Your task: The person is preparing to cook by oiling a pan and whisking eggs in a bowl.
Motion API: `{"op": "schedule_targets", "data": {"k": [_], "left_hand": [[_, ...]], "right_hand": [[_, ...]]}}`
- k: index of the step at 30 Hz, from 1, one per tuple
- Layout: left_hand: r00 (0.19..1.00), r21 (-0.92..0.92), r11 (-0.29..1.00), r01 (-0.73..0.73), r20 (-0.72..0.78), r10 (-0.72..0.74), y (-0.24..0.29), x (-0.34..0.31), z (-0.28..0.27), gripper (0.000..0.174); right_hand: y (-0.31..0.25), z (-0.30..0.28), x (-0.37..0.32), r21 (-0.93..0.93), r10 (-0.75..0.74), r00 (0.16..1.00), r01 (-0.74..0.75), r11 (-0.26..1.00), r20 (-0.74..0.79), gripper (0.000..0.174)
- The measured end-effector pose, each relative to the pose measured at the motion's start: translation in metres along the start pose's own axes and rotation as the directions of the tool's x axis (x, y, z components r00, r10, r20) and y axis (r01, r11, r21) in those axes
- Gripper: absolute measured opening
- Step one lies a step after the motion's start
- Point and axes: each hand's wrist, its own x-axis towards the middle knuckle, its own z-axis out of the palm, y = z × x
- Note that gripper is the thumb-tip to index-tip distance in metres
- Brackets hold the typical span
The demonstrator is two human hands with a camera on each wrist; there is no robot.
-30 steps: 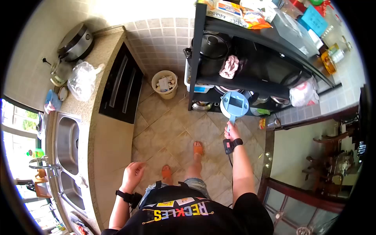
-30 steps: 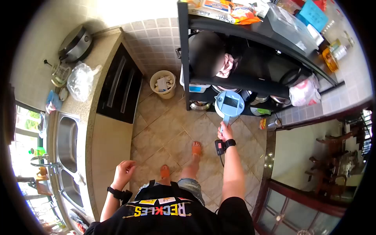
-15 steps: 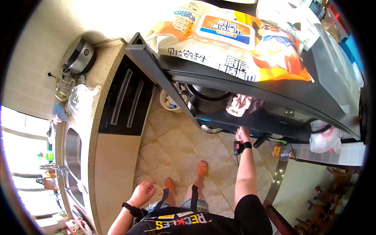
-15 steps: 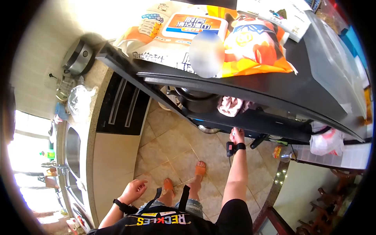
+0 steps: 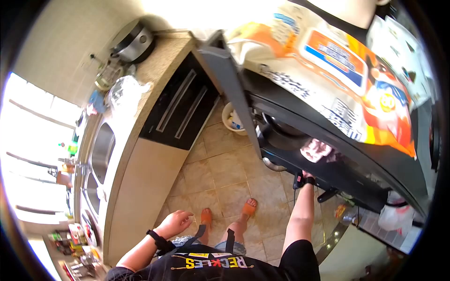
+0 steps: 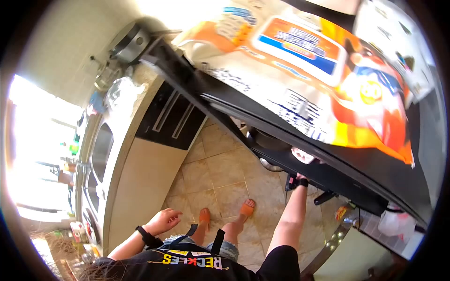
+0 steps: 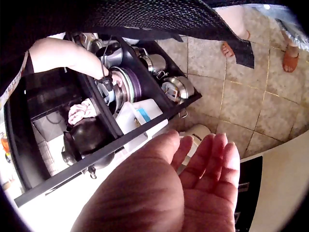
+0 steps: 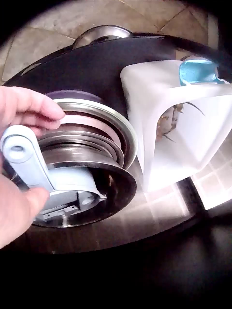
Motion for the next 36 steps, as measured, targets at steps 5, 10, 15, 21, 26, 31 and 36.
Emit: {"op": "schedule_targets", "data": {"k": [5, 10, 15, 21, 26, 31, 36], "left_hand": [[1.0, 0.001, 1.0, -0.003, 0.005, 0.003, 0.0, 0.0, -0.002, 0.027], [1.0, -0.019, 1.0, 0.015, -0.007, -0.016, -0.008, -0.006, 0.003, 0.029], [0.999, -0.025, 1.0, 0.006, -0.051, -0.007, -0.012, -0.018, 0.002, 0.029], [0.99, -0.041, 0.999, -0.001, -0.139, -0.005, -0.026, -0.039, -0.001, 0.029], [0.958, -0.106, 0.993, -0.048, -0.285, 0.016, -0.045, -0.07, -0.014, 0.028], [0.893, -0.153, 0.987, -0.048, -0.449, -0.027, -0.086, -0.118, -0.021, 0.028], [0.811, -0.253, 0.967, -0.028, -0.571, -0.126, -0.152, -0.188, -0.03, 0.027]], "right_hand": [[0.009, -0.005, -0.003, 0.055, -0.02, 0.998, 0.024, 0.998, -0.059, 0.024], [0.01, -0.011, -0.009, 0.073, -0.037, 0.993, 0.045, 0.996, -0.109, 0.026], [0.007, -0.02, -0.034, -0.132, -0.049, 0.976, 0.021, 0.991, -0.212, 0.052], [0.021, -0.041, -0.079, -0.257, 0.034, 0.958, -0.11, 0.96, -0.286, 0.1], [0.084, -0.084, -0.09, -0.388, 0.271, 0.962, -0.255, 0.885, -0.014, 0.053], [0.163, -0.029, -0.203, -0.853, 0.649, 0.748, -0.241, 0.463, 0.141, 0.025], [0.259, 0.065, -0.361, -0.982, 0.648, 0.746, 0.046, 0.183, 0.155, 0.019]]}}
